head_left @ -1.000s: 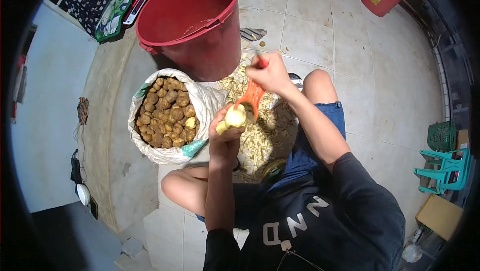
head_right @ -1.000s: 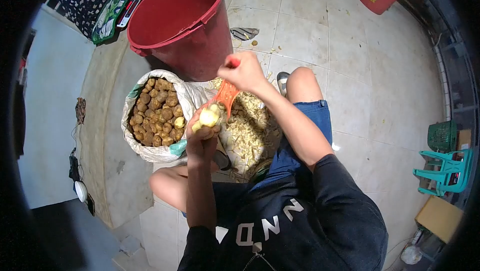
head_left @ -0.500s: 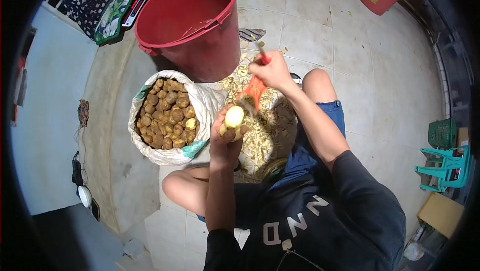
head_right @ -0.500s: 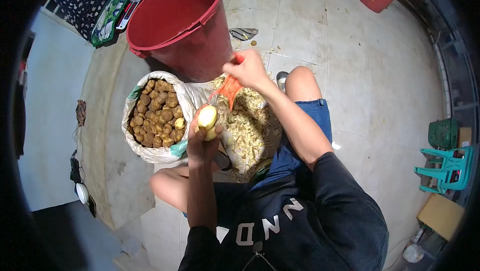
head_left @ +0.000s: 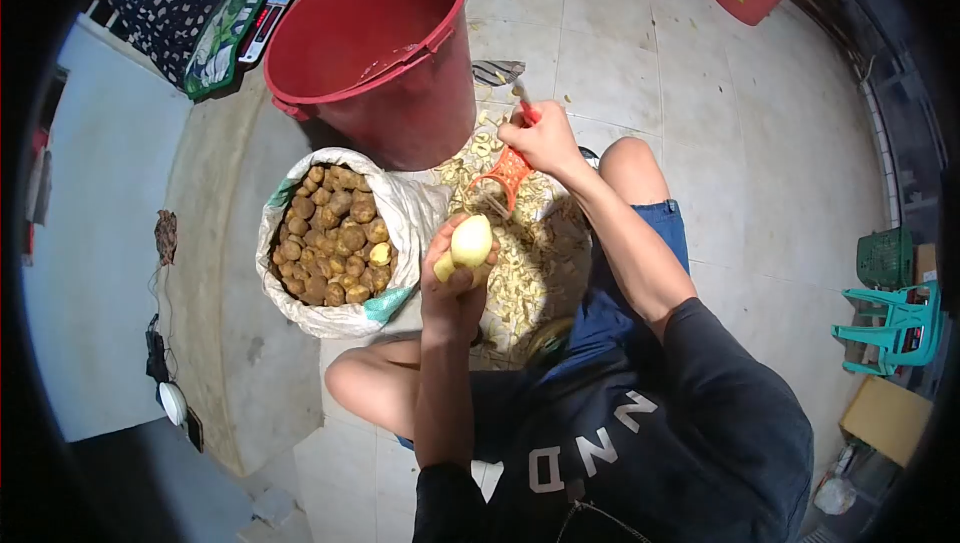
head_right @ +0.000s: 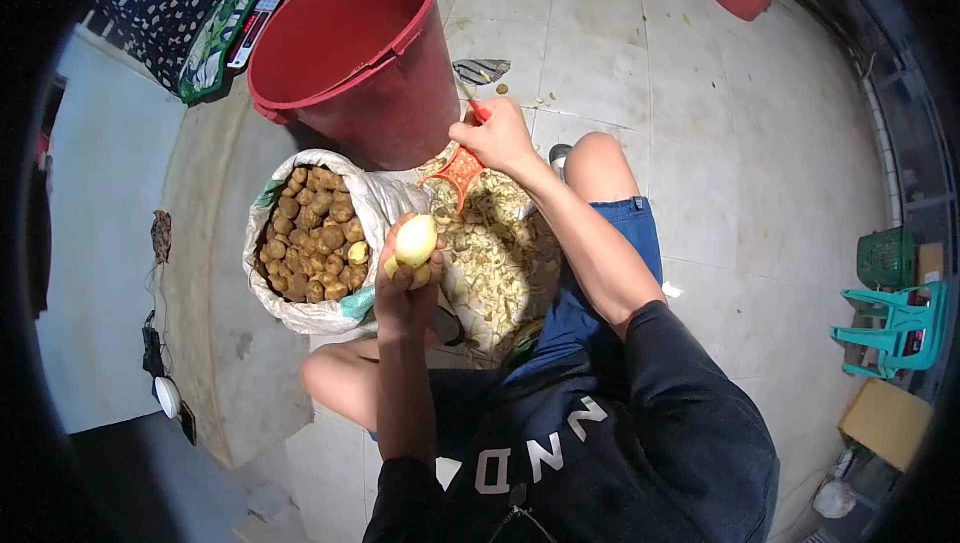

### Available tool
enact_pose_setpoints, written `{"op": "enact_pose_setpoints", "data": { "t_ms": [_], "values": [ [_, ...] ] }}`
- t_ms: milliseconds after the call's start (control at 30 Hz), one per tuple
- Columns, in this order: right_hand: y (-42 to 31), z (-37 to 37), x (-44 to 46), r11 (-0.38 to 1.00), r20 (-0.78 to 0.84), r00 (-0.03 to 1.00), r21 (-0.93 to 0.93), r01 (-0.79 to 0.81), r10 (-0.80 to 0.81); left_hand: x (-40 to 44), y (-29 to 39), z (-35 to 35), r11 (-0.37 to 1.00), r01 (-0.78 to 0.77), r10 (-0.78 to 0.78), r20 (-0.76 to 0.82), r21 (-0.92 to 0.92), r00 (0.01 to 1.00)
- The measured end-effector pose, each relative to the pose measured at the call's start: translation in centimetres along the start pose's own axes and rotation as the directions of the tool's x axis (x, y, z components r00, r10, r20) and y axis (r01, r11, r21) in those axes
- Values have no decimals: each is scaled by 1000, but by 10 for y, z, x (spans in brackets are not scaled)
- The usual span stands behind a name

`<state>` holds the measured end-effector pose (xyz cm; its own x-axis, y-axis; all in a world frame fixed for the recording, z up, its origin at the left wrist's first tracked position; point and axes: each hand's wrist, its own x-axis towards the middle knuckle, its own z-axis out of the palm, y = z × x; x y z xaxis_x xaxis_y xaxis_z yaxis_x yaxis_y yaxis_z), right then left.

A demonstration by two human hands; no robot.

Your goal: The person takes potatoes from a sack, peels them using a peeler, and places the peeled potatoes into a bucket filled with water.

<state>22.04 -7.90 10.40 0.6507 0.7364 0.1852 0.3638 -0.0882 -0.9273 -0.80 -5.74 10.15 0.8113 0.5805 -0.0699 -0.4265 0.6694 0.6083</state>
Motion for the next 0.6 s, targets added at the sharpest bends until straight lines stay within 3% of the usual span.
{"op": "enact_pose_setpoints", "data": {
  "t_ms": [33, 67, 133, 167, 200, 233, 267, 333, 367, 400, 467, 500, 533, 567, 600],
  "values": [
    [-13, -1, -2, 996, 3, 1000, 81, -26, 26, 1, -1, 1, 1000, -11, 11, -10, 4, 1000],
    [-26, 2, -14, 988, 9, 997, 140, 69, -71, 1, -2, 1, 1000, -23, 23, -23, 6, 999],
    [-32, -2, -17, 866, 50, 893, -223, 447, -448, 3, -5, -6, 993, 7, -3, -36, 116, 999],
    [-20, -1, -14, 870, 48, 896, -220, 442, -442, 0, -7, -7, 994, -2, 6, -35, 111, 999],
    [0, 0, -3, 942, 9, 963, -205, 267, -271, 0, -7, -7, 994, -17, 20, -29, 106, 999],
    [-1, -1, 6, 978, -26, 995, -184, 93, -99, 0, -6, -9, 1000, -6, 7, 42, -26, 999],
    [0, -1, 3, 979, -30, 994, -184, 94, -101, 1, -6, -10, 1000, -5, 6, 46, -24, 999],
    [-23, 2, -14, 984, 53, 999, 176, -21, 12, 2, -9, -11, 999, -36, 35, 32, 26, 999],
    [-21, 7, -19, 955, 22, 956, -39, 293, -292, 2, -12, -11, 999, -36, 35, 28, 23, 999],
    [-34, -1, -21, 893, 49, 909, -176, 415, -413, 3, -13, -9, 996, -67, 67, -1, 59, 998],
    [-2, 5, -4, 981, -74, 980, -64, 181, -186, -3, -11, -11, 990, -94, 97, -32, 101, 995],
    [-2, 2, -3, 980, -77, 978, -65, 189, -194, -3, -6, -9, 997, -66, 66, 3, 34, 998],
    [-1, -1, -3, 999, -46, 998, 8, 50, -50, -1, -1, -6, 999, -30, 31, 40, -32, 999],
    [1, -2, -2, 993, -1, 995, 76, -95, 95, -2, 0, -2, 1000, -13, 12, -34, -18, 999],
    [-12, 0, -12, 996, 39, 999, 87, -24, 20, 0, -3, -6, 1000, -16, 16, -36, -23, 999]
  ]
}}
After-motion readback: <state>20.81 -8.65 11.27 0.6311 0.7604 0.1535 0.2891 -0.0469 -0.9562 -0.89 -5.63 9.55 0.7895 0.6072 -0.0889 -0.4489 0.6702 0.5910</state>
